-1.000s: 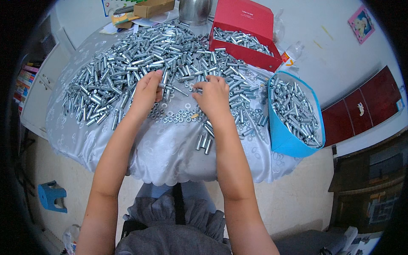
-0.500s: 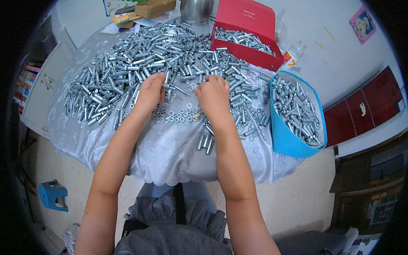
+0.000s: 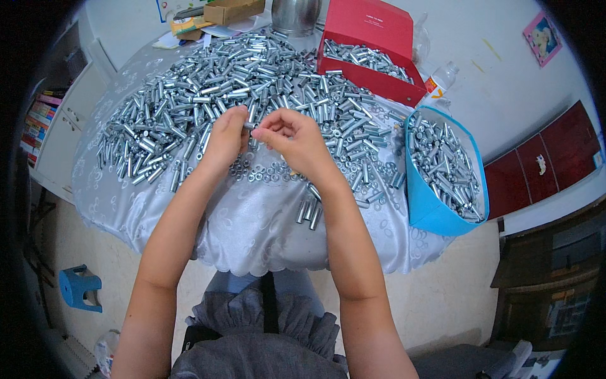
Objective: The person sits at a table covered with a large pile of metal bolts and washers. They repeatedly pick up a bolt and a washer, thread the washer onto the bolt, and place the assembled unit into a blue container on the right side of the table.
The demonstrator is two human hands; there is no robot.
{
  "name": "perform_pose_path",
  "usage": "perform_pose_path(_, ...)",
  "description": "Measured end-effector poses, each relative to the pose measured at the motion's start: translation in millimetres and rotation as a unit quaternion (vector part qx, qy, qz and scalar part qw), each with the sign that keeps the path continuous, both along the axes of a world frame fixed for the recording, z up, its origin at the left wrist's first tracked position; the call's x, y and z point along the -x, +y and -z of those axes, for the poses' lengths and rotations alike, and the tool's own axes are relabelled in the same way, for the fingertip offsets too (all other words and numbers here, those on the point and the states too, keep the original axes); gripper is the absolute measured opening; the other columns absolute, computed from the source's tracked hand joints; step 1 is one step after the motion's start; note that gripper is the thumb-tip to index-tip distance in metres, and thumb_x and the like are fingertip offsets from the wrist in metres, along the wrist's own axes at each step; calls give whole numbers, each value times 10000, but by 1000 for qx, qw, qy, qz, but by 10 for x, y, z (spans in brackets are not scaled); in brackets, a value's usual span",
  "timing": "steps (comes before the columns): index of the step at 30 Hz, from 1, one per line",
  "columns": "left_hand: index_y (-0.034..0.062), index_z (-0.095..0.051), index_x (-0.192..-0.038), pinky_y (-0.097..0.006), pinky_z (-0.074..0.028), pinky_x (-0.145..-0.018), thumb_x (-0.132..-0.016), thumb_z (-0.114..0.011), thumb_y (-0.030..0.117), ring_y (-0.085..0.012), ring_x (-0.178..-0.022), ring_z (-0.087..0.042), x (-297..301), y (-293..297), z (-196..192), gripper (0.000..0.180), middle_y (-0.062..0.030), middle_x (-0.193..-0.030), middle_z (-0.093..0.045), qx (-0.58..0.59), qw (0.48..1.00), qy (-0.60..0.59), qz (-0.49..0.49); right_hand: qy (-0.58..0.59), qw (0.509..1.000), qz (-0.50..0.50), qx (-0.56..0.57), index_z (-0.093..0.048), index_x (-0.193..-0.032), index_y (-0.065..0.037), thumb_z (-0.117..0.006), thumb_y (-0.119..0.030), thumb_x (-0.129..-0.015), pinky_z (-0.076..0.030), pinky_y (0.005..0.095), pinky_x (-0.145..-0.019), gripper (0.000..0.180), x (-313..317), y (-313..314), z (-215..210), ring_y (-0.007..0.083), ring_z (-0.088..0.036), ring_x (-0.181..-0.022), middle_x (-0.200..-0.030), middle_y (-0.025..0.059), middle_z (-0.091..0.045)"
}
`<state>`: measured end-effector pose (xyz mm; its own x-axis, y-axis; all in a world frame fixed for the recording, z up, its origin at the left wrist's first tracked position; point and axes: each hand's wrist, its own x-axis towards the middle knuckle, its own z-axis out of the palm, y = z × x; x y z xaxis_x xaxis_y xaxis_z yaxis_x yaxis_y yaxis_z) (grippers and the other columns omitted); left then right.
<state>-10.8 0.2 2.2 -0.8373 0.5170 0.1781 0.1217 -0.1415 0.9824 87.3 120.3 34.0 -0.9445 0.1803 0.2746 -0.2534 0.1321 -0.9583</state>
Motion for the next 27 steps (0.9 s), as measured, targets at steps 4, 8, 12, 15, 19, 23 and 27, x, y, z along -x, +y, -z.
perform_pose_path(4,56,-494,-731,-248,-310,-471,-911,-414,278,-82,-500,-372,-9,-21,-28,297,14,-576,-437,-11,999,-26,15,-7,1000,13,5,-590,-839,-8,-650,-76,-776,-440,191,-580,111,-3,10,-17,54,-535,-632,-760,18,-593)
perform_pose_path(8,83,-485,-749,-234,-278,-417,-910,-416,287,-67,-450,-345,-39,-42,-71,269,32,-549,-398,-21,997,-61,31,4,1000,8,23,-579,-850,-2,-646,-75,-781,-448,191,-589,120,10,42,-5,57,-545,-646,-768,29,-597)
perform_pose_path(12,119,-456,-762,-220,-226,-388,-910,-415,312,-45,-412,-282,-103,-37,-154,246,60,-527,-329,-36,994,-97,34,13,999,15,38,-566,-840,-10,-655,-71,-776,-444,183,-591,125,15,44,-1,56,-547,-650,-769,32,-596)
perform_pose_path(15,119,-452,-768,-219,-212,-395,-908,-420,318,-42,-418,-268,-99,-48,-158,246,64,-527,-313,-36,992,-114,50,44,998,54,6,-558,-814,-21,-672,-69,-762,-428,173,-587,133,36,46,23,48,-545,-660,-761,25,-594)
perform_pose_path(19,117,-445,-770,-218,-202,-407,-906,-425,329,-43,-423,-248,-115,-60,-196,252,67,-516,-290,-34,988,-136,70,60,997,55,-18,-553,-784,-34,-693,-79,-747,-403,160,-574,152,53,84,73,31,-531,-656,-739,5,-588)
perform_pose_path(23,116,-436,-769,-214,-215,-418,-905,-432,345,-43,-431,-255,-119,-83,-214,266,67,-510,-282,-47,983,-143,107,38,999,26,28,-563,-772,-41,-696,-86,-747,-396,161,-564,143,29,59,25,23,-505,-623,-721,-16,-579)
perform_pose_path(27,117,-431,-773,-211,-237,-425,-906,-435,359,-46,-446,-286,-120,-72,-211,276,61,-532,-307,-47,985,-134,96,21,997,68,-19,-585,-764,-26,-680,-107,-767,-399,173,-561,124,-8,33,0,33,-497,-608,-728,-8,-584)
